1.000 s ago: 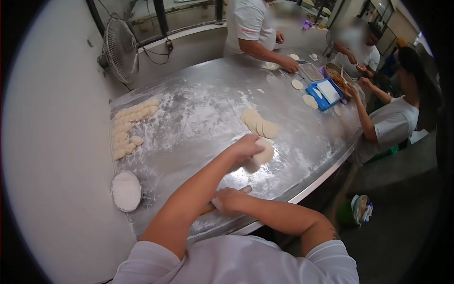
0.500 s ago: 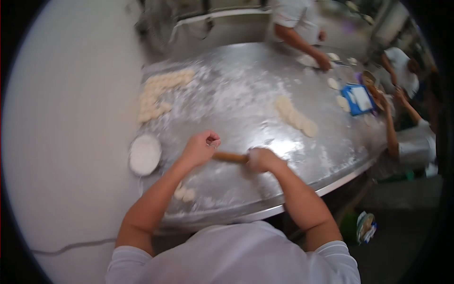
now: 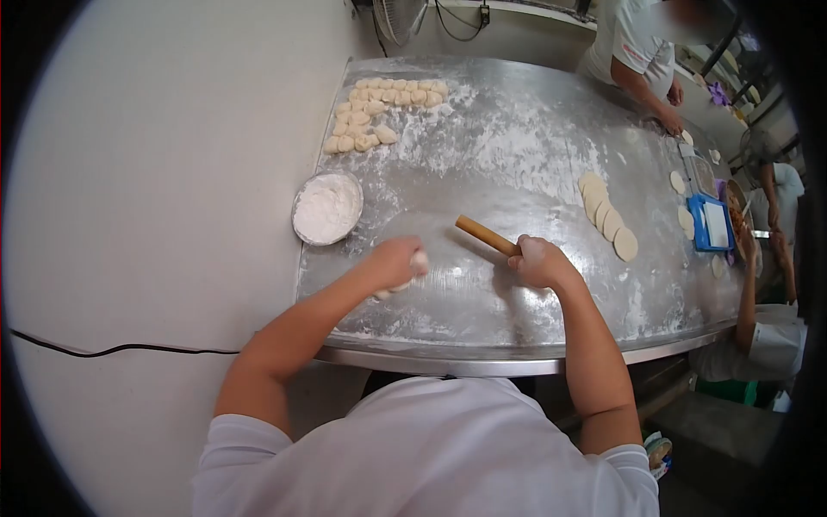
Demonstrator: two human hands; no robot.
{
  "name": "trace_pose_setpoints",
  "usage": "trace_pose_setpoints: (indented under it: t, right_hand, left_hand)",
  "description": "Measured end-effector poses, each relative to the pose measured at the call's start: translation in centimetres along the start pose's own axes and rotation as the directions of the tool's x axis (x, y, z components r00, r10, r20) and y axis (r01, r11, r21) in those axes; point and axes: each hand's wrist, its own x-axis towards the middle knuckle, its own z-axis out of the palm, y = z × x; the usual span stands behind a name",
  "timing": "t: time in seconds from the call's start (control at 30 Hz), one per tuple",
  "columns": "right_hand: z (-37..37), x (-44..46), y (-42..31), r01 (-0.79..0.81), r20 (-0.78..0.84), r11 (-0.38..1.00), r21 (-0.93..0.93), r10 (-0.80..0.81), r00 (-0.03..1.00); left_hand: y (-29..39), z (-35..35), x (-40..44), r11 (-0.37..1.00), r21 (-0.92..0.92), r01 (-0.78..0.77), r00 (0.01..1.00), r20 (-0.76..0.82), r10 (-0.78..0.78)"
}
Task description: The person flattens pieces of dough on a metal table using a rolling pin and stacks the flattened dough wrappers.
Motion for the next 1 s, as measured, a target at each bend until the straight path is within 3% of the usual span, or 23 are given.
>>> trace_pose_setpoints:
  t: [0.03, 0.13, 0.23, 0.33, 0.43, 0.53, 0.63, 0.73, 0.83, 0.9, 1.0]
  right_hand:
    - [0.0, 0.1, 0.0, 0.001, -0.011, 1.0, 0.014, 0.0, 1.0]
    - [0.1, 0.1, 0.2, 0.008, -0.04, 0.999, 0.052, -0.005, 0.999]
    - [-0.1, 0.2, -0.4, 0.023, -0.059, 0.993, 0.113, -0.017, 0.998]
    - [-0.1, 0.3, -0.9, 0.026, -0.093, 0.985, 0.173, -0.01, 0.996]
    - [0.3, 0.8, -0.5, 0.037, -0.158, 0.986, 0.166, -0.011, 0.987]
    - [0.1, 0.8, -0.5, 0.007, -0.172, 0.984, 0.178, 0.024, 0.985]
    - [-0.4, 0.5, -0.7, -0.007, -0.164, 0.984, 0.178, 0.037, 0.986]
    - [-0.8, 0.2, -1.1, -0.022, -0.154, 0.983, 0.183, 0.051, 0.987]
    - [-1.0, 0.3, -1.4, -0.03, -0.141, 0.981, 0.193, 0.058, 0.988]
    - [-0.8, 0.4, -1.2, -0.024, -0.151, 0.982, 0.19, 0.054, 0.987]
    - [-0.8, 0.7, -1.0, -0.027, -0.16, 0.981, 0.19, 0.058, 0.986]
  left_hand:
    - [0.0, -0.1, 0.8, 0.988, -0.15, 0.046, 0.994, -0.089, -0.06]
    - [0.3, 0.3, 1.7, 0.921, -0.39, -0.019, 0.982, -0.181, -0.056]
    - [0.1, 1.0, 1.1, 0.925, -0.365, -0.108, 0.968, -0.25, 0.014]
    - [0.7, 1.5, 1.9, 0.963, -0.265, -0.046, 0.913, -0.402, -0.067]
    - [2.4, 0.6, 4.2, 0.954, -0.3, -0.026, 0.888, -0.444, -0.116]
    - [3.2, -0.1, 6.1, 0.999, -0.038, -0.023, 0.947, -0.32, 0.009]
    - [1.5, -1.3, 6.5, 0.98, -0.186, -0.068, 0.991, -0.122, 0.046]
    - [-0.5, -2.3, 6.6, 0.92, -0.364, -0.146, 0.987, -0.117, 0.11]
    - [0.4, -3.3, 7.7, 0.857, -0.511, 0.063, 0.98, -0.131, -0.15]
    - [2.6, -2.0, 8.3, 0.972, -0.22, 0.087, 0.934, -0.32, -0.156]
    - [4.2, 1.4, 9.9, 0.972, 0.171, 0.16, 0.875, -0.48, -0.06]
